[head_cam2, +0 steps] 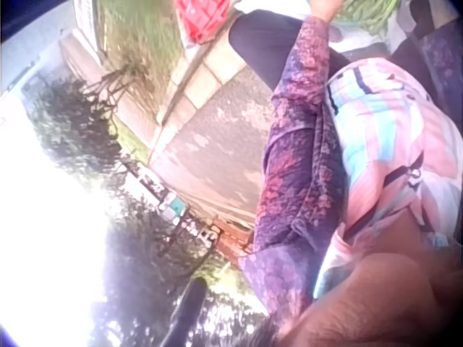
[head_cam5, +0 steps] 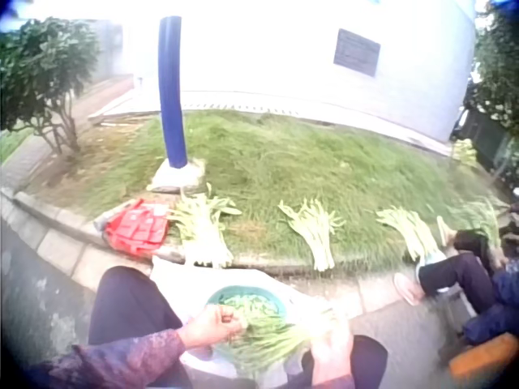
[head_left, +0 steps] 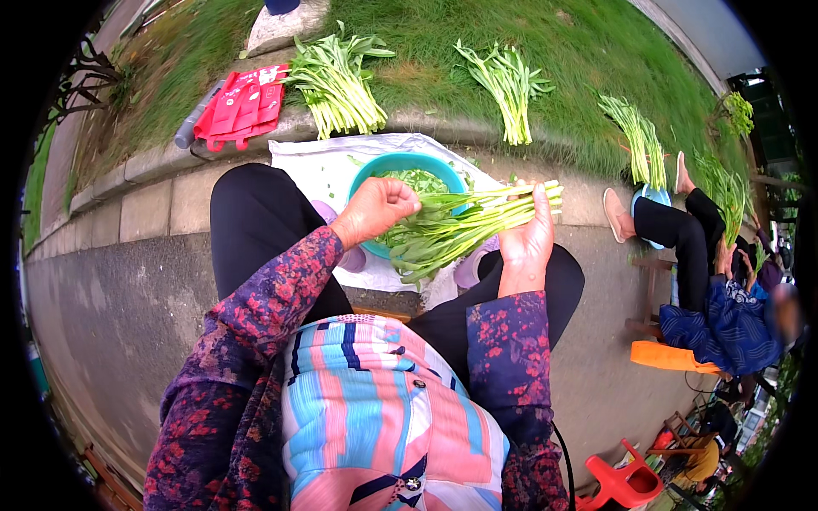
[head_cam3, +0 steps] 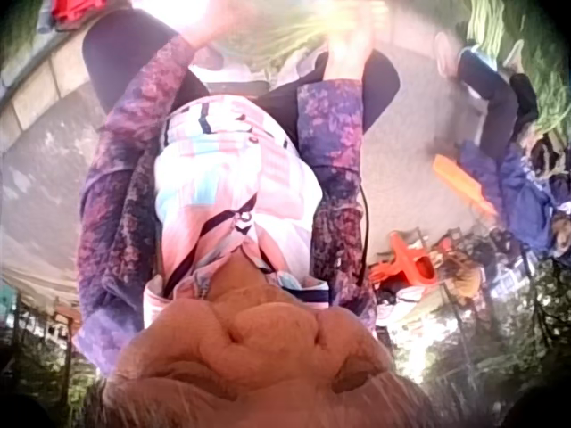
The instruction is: The person trims green leafy vegetables by hand, breaking off stems and placing the pieces into a blue bowl.
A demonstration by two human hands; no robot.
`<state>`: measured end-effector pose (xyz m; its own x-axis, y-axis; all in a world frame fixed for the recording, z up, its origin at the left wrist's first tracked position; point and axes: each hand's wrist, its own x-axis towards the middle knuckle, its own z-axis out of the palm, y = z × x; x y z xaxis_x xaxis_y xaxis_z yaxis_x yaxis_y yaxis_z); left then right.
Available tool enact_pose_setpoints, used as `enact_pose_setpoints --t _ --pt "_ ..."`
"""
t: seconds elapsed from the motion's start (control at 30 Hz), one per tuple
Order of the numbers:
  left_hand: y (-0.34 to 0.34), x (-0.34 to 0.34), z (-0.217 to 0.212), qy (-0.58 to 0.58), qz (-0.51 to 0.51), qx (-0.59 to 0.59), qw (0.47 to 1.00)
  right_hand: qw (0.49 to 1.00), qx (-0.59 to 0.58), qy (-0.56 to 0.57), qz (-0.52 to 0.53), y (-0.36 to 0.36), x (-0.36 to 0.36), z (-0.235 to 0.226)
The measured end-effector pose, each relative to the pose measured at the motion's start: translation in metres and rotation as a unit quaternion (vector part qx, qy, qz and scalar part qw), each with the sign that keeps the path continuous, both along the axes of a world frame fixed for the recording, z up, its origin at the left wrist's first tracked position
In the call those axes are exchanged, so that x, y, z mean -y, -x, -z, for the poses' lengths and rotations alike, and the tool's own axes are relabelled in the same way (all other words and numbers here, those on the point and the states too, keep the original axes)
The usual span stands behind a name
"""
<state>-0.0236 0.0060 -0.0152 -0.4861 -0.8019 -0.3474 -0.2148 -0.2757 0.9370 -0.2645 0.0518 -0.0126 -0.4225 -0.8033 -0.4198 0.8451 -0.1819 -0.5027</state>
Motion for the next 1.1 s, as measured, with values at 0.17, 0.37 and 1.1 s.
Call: enact_pose_setpoints --t 0.17,0.37,1.1 --pt "-0.007 0.014 -0.021 0.060 -0.047 0.008 0.997 0.999 0.003 0.028 -0.017 0.000 -0.001 -0.001" --pt "-0.015 0.017 -0.018 0.115 -0.054 0.057 0.990 1.000 -0.007 0.000 -0.014 -0.003 -0.001 -0.005" --pt "-0.011 0.011 0.002 -0.238 -0.269 -0.172 0.917 0.998 -0.006 0.060 -0.019 -0.005 -0.003 -0.006"
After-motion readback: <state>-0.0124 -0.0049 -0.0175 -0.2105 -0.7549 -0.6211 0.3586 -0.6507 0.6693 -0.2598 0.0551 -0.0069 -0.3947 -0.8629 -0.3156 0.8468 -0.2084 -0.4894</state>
